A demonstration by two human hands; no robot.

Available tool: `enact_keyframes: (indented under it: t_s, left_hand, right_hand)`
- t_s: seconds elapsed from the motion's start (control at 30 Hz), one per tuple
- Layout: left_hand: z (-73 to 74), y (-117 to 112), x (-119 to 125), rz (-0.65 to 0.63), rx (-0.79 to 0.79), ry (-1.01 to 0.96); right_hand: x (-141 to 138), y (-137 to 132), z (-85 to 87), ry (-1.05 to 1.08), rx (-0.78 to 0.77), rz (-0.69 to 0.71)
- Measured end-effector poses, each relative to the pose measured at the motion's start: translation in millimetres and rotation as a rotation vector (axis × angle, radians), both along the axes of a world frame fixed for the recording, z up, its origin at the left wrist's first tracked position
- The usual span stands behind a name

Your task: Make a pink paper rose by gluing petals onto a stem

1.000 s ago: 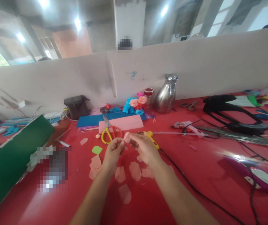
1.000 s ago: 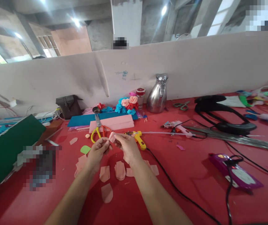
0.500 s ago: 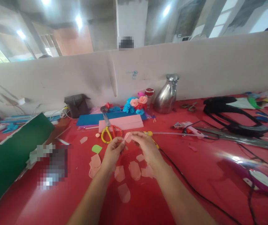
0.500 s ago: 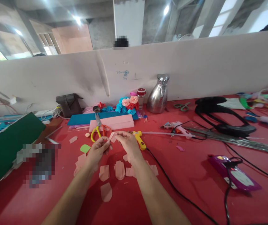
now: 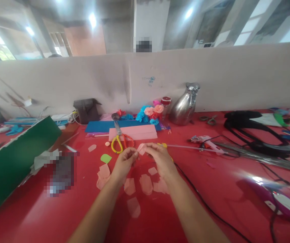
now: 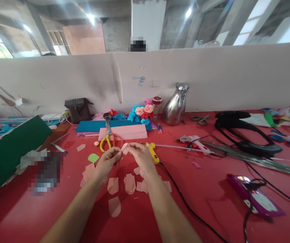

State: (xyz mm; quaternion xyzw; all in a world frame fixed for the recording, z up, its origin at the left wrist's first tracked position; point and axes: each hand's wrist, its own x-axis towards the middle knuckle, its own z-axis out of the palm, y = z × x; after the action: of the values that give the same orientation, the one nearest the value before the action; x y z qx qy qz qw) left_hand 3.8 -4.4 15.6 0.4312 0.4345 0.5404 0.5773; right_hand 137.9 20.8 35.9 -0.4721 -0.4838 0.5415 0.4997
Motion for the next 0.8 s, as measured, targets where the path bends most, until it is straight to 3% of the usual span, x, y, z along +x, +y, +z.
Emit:
enact_keyframes:
  t_s: [0.17, 0.57, 0.8]
  left_hand:
    - [0.8, -0.3, -0.1, -0.014, 0.004, 0.009]
    - [1.3, -0.4, -0.4, 0.005, 0.0, 0.004]
    - [-0.9, 1.8, -1.3, -0.003, -0.116, -0.086]
  right_hand:
    - [1.1, -1.8, 1.1, -0.015, 0.038, 0.05]
    - [-2.9, 0.3, -1.5, 0.013, 0.032, -0.009]
    - [-0.8, 1.2, -3.3, -0.026, 0.044, -0.036]
